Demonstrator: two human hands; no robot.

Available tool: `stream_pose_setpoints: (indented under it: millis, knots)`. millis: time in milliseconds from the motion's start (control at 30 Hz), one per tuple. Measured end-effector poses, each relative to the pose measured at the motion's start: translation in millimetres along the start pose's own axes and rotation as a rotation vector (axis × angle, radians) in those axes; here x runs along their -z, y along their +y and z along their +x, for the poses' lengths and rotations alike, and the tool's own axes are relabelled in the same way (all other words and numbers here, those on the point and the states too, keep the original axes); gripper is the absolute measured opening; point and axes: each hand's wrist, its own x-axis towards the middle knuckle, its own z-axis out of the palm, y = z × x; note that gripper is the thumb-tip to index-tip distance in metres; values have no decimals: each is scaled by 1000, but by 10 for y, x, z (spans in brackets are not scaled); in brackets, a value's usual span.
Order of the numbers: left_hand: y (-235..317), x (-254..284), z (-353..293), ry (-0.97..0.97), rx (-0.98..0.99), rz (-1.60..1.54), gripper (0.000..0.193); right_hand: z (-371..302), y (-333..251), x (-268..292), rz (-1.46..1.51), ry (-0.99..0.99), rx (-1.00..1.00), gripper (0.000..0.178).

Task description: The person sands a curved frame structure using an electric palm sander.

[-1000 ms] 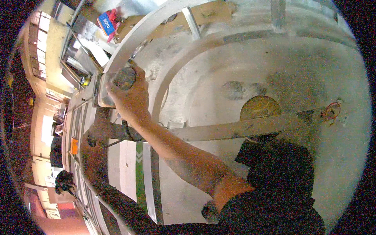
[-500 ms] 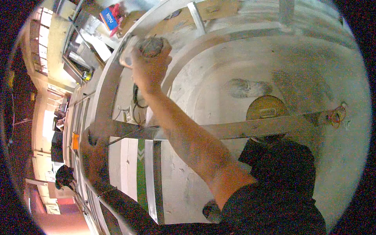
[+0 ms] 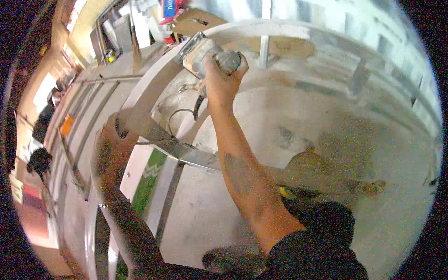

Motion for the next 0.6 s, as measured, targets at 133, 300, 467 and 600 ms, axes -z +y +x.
stream_pose_setpoints:
  millis: [133, 300, 467, 600]
  knots:
    - [14, 49, -4, -31, 43, 94, 46, -237, -118, 18, -76, -146, -87, 86]
    - [-62, 25, -58, 57, 6, 41, 46, -338, -220, 164, -216, -345, -32, 88]
    - [-83, 10, -25, 92, -80, 12, 45, -415, -321, 240, -419, -566, 176, 91]
    - [-79, -41, -18, 106, -3, 1, 45, -270, -285, 314, -551, -619, 331, 94]
